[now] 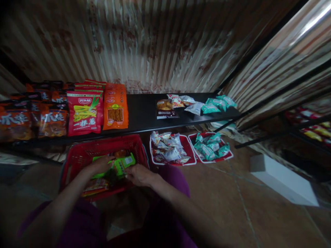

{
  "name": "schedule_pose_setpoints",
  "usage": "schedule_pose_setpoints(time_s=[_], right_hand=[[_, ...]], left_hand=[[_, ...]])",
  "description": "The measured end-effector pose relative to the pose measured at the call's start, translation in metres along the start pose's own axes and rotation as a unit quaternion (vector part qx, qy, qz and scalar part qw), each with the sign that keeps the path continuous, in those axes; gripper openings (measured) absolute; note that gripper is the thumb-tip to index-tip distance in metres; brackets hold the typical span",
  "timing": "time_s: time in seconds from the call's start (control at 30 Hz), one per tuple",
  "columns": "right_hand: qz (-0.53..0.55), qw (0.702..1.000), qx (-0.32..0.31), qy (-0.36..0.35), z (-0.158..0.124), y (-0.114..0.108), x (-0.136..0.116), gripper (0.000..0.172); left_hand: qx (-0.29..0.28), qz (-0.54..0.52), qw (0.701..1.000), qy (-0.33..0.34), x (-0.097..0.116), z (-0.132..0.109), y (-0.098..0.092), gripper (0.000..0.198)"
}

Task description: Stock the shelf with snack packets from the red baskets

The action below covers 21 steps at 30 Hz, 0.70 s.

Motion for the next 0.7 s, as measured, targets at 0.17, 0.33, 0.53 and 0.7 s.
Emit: schedule_pose_setpoints(time_s=[0.17,0.33,0.53,0.7], right_hand=[[0.007,1.0,-0.019,0.022,0.01,-0.004,0.022,0.019],[-0.009,0.998,-0.01,0.063,0.004,-0.022,0.039,0.019],[0.005,0.996,0.028,0.079,-0.028,-0.021,0.038,0.021],[0.035,0.998,0.02,0.057,-0.059,0.004,0.033,0.02]], left_hand=[[0.003,0.009,0.999,0.034,0.017,0.028,-0.004,0.045],[0.017,0.013,0.999,0.05,0.041,0.049,-0.018,0.046],[0.027,0.021,0.998,0.05,0.079,0.035,-0.028,0.044],[0.037,0.008,0.998,0.054,0.109,0.011,-0.028,0.044]])
Point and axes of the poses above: each hand's wrist, its own z-axis towards the middle knuckle, its own y-axis out of the palm, x = y × z, the point moved 5 cm from there along z, towards the middle knuckle, and after that the axes turned 14 degrees about z, right-handed, at the moved point
